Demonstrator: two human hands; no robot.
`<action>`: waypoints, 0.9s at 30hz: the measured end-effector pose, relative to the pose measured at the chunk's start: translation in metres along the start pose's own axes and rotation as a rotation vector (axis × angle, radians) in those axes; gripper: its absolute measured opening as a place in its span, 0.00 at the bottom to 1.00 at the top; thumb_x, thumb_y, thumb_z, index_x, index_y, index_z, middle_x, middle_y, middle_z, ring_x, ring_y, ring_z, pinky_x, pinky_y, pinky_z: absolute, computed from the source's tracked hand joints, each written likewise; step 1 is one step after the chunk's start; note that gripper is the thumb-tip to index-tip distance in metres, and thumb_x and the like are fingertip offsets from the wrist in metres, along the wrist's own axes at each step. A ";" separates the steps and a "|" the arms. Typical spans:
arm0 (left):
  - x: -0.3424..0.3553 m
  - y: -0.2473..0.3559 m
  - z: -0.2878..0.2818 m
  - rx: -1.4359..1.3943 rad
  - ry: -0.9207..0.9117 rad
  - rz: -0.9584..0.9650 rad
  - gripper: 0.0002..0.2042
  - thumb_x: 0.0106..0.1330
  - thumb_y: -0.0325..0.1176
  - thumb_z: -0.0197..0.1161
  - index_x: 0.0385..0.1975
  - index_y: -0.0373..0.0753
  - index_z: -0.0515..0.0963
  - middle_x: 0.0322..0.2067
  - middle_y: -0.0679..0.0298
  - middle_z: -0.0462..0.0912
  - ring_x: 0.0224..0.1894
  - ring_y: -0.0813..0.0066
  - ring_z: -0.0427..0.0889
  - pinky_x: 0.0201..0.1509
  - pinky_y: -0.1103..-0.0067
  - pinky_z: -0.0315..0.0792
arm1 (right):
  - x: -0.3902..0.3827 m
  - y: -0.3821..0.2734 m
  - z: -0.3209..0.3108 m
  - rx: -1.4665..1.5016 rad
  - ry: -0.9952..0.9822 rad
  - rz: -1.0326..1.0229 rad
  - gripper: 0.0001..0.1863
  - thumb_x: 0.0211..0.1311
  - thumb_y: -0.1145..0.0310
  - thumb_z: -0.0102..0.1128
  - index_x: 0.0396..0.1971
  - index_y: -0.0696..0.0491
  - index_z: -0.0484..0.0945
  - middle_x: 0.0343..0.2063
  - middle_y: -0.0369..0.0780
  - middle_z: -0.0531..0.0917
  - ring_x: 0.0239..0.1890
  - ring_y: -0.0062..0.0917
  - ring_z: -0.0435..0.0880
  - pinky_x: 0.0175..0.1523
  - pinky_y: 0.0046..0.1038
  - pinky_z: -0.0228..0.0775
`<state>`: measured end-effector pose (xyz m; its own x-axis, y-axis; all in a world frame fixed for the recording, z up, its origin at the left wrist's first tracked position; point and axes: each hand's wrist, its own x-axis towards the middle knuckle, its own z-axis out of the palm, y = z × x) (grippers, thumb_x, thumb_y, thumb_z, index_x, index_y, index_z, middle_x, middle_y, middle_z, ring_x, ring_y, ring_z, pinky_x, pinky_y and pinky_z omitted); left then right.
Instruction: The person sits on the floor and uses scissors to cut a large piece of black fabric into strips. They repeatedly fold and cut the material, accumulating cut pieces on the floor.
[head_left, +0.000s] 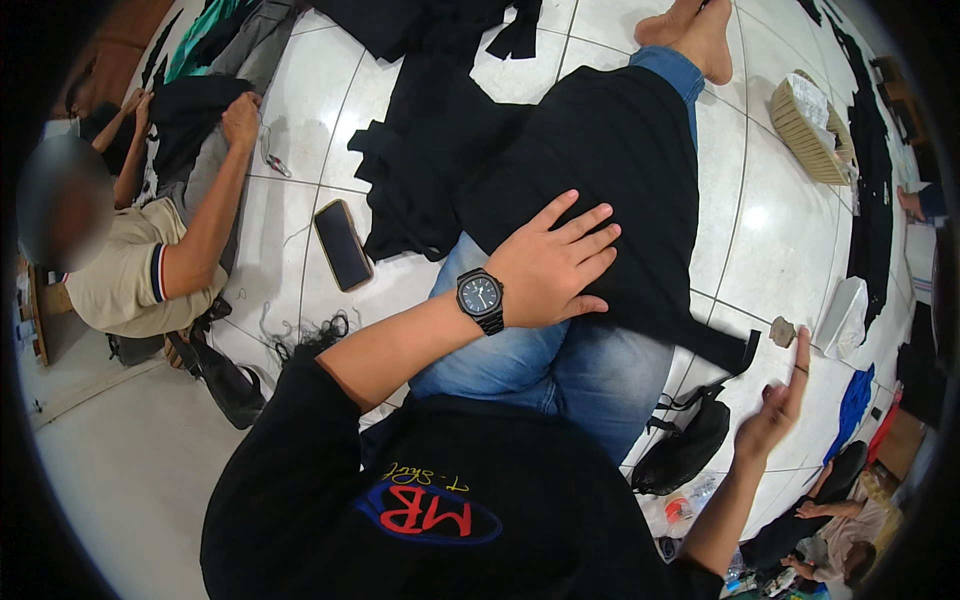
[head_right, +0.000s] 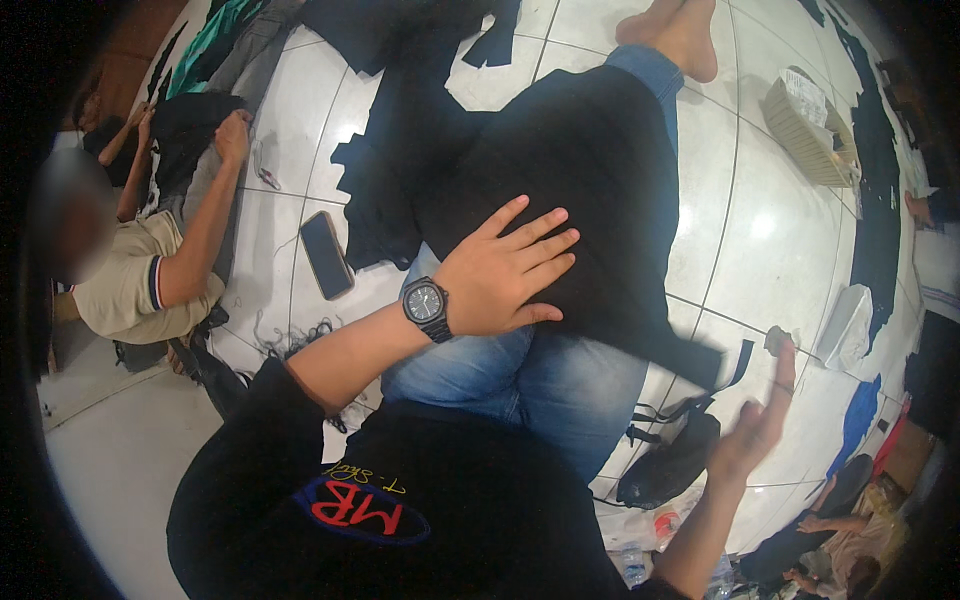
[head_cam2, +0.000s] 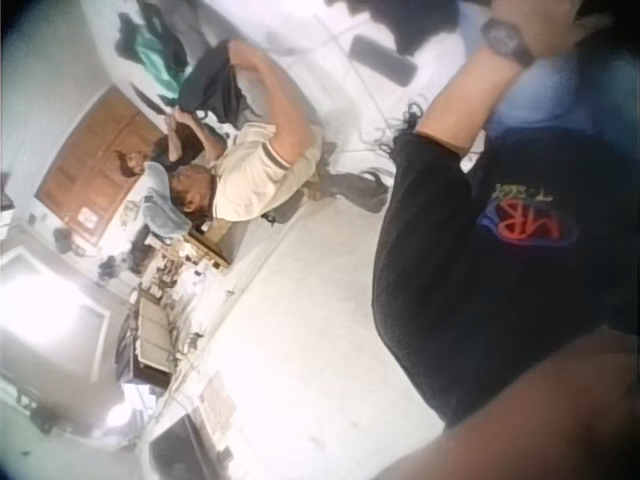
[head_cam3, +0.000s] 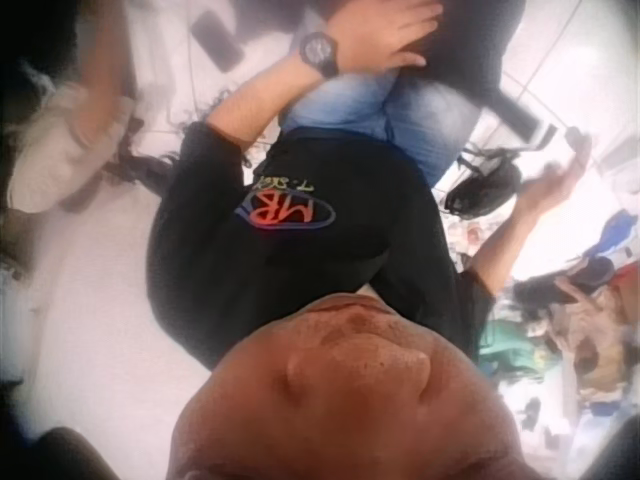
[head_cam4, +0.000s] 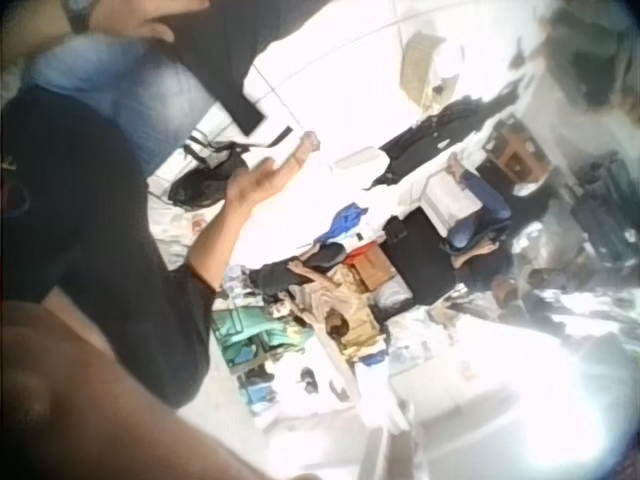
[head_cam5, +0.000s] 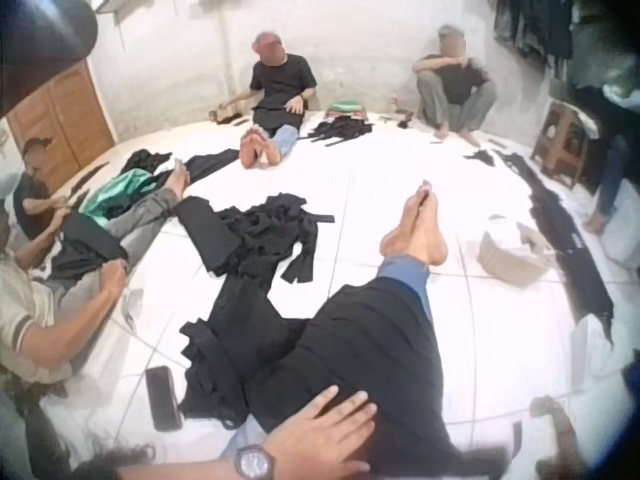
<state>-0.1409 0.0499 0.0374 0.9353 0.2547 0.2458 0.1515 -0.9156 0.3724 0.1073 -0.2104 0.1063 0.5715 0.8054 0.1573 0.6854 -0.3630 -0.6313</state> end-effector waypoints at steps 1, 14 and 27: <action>0.001 -0.003 0.001 -0.011 0.015 -0.016 0.23 0.62 0.50 0.66 0.50 0.40 0.81 0.60 0.60 0.77 0.71 0.65 0.65 0.76 0.57 0.50 | 0.002 0.004 -0.001 -0.328 -0.089 -0.038 0.18 0.65 0.69 0.54 0.53 0.60 0.73 0.50 0.52 0.77 0.56 0.44 0.75 0.62 0.42 0.63; -0.002 0.004 0.021 0.057 -0.062 0.123 0.17 0.69 0.42 0.60 0.53 0.43 0.81 0.61 0.65 0.77 0.71 0.67 0.66 0.76 0.60 0.53 | -0.078 0.054 -0.067 -0.533 -0.449 0.015 0.19 0.67 0.68 0.56 0.19 0.59 0.62 0.18 0.48 0.67 0.26 0.46 0.66 0.33 0.44 0.55; -0.006 0.002 0.002 -0.062 0.001 0.072 0.22 0.62 0.46 0.66 0.54 0.44 0.79 0.60 0.62 0.77 0.70 0.64 0.67 0.75 0.58 0.52 | -0.118 0.052 -0.077 0.083 -0.212 0.659 0.23 0.75 0.58 0.47 0.20 0.58 0.70 0.18 0.34 0.70 0.25 0.18 0.66 0.30 0.28 0.57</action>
<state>-0.1453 0.0456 0.0348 0.9428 0.1896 0.2743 0.0643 -0.9105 0.4084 0.1106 -0.3605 0.1134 0.7502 0.5069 -0.4246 0.1843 -0.7770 -0.6019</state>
